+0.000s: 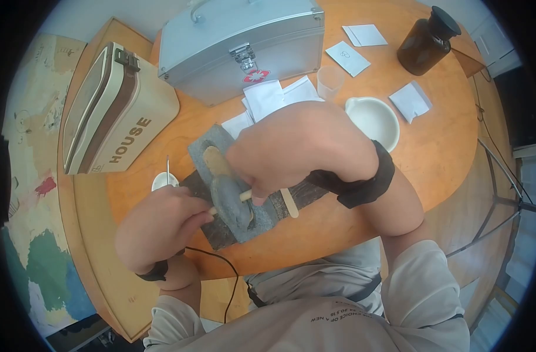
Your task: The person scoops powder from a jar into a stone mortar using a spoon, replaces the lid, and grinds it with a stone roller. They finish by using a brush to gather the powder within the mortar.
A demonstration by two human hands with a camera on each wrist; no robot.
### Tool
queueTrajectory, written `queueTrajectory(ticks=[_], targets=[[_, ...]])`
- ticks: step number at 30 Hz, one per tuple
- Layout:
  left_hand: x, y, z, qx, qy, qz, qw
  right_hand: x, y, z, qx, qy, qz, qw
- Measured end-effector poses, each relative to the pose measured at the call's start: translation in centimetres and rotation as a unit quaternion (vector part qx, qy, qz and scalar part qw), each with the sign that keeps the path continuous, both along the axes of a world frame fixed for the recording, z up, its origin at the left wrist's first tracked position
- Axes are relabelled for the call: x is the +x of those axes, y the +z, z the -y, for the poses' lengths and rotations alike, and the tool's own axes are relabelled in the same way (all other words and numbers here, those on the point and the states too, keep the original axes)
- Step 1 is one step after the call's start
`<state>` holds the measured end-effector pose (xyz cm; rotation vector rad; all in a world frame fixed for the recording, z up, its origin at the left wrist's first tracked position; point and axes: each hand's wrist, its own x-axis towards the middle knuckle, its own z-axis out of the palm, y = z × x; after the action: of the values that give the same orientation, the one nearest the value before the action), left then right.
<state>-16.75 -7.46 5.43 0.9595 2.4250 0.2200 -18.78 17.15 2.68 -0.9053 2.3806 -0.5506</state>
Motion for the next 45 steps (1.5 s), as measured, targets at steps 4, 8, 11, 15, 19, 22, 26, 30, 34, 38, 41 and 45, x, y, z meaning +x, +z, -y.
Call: queueTrajectory(ticks=[4,8,11,15,19,22,26,30,34,38,41,45], targets=[[-0.7,-0.9,0.2,-0.018,0.060,-0.076,0.995,-0.5,-1.5,0.1,-0.061,-0.067,-0.122,0.988],[-0.4,-0.3,0.1,-0.010,0.042,-0.048,0.998,0.5,-2.8,-0.3,-0.104,-0.048,-0.173,0.978],[-0.2,-0.2,0.1,0.015,-0.016,0.015,1.000,-0.8,1.8,0.4,0.044,0.066,0.108,0.991],[-0.6,-0.9,0.2,-0.004,0.062,-0.082,0.995,-0.1,-1.6,0.0,-0.073,-0.058,-0.113,0.989],[-0.3,-0.4,0.0,-0.007,0.052,-0.045,0.998,0.1,-1.8,0.1,-0.059,-0.029,-0.119,0.991],[0.2,-0.2,0.2,0.034,-0.035,0.008,0.999,-0.4,0.2,-0.2,-0.026,0.035,0.027,0.999],[-0.3,-0.3,-0.3,-0.017,0.062,-0.062,0.996,-0.1,-1.8,0.0,-0.088,-0.080,-0.143,0.983],[-0.3,-0.5,0.2,-0.001,0.028,-0.049,0.998,0.0,-1.5,0.2,-0.083,-0.044,-0.158,0.983],[0.2,0.0,0.1,0.009,-0.032,-0.008,0.999,0.2,-0.1,-0.2,-0.033,0.023,0.004,0.999],[-0.6,-1.1,0.4,-0.002,0.067,-0.095,0.993,-0.2,-1.9,0.4,-0.086,-0.096,-0.193,0.973],[-0.6,-0.9,0.5,0.013,0.036,-0.093,0.995,0.5,-1.6,0.3,-0.067,-0.053,-0.199,0.976],[0.0,-0.3,0.2,0.031,-0.029,-0.006,0.999,0.3,-0.1,-0.4,-0.026,0.010,-0.023,0.999]])
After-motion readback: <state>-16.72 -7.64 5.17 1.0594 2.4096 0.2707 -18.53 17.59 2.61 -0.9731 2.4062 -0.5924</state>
